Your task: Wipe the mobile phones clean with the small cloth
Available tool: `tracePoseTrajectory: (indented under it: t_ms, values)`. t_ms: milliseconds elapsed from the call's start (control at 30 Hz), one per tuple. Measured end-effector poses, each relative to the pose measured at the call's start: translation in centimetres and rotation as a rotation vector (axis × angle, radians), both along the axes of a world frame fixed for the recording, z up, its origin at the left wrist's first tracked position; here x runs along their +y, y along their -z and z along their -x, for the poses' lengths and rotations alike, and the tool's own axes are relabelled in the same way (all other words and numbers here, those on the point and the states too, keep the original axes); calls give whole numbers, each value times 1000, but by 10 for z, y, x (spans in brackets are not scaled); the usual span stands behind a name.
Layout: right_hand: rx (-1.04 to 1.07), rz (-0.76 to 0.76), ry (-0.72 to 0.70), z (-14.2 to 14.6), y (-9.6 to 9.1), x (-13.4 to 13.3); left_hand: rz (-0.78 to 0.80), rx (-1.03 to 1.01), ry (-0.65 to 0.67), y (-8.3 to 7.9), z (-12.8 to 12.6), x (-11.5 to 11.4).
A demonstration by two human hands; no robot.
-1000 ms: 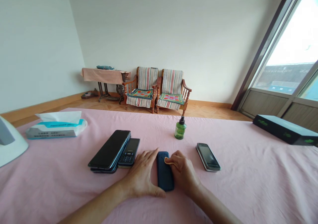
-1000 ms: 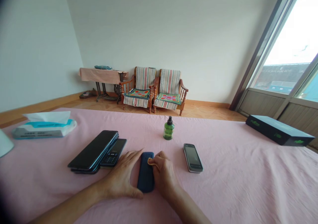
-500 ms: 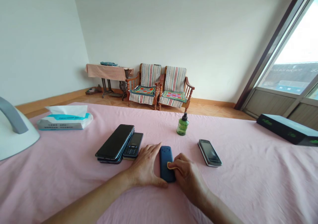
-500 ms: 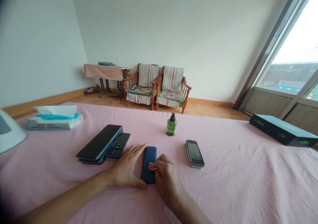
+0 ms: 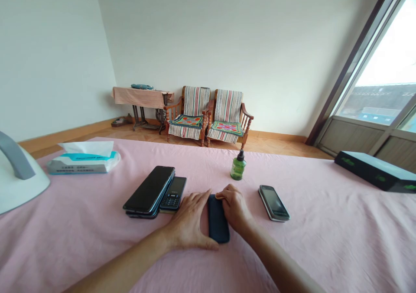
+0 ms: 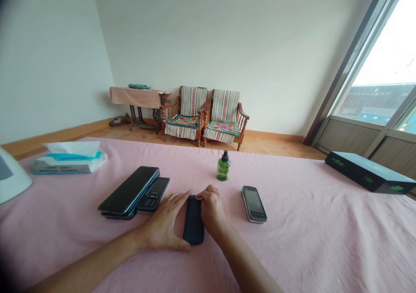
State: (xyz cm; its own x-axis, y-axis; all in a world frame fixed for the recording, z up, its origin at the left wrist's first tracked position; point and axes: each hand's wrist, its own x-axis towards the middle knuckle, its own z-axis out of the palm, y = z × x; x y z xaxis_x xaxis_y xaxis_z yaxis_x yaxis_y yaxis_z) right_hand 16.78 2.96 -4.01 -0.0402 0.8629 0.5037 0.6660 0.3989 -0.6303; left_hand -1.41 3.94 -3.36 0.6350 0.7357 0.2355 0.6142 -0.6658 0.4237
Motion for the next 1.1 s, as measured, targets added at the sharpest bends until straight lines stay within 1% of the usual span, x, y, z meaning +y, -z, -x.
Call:
tracePoseTrajectory:
  t_ms: [67, 267, 500, 700, 867, 1100]
  values:
    - [-17, -17, 6, 2, 1, 0, 2, 7, -4, 0, 0, 0]
    - [-71, -24, -22, 5, -2, -22, 27, 15, -17, -3, 0, -2]
    - [-82, -25, 17, 7, -4, -11, 35, 1, -10, -4, -1, -2]
    - [-103, -29, 31, 10, -3, -14, 36, -44, -5, -3, 0, -2]
    - [-86, -36, 50, 10, -3, -12, 43, -28, -10, -4, 0, -3]
    - [-65, -40, 27, 7, -1, -15, 76, -16, -17, -8, -1, -4]
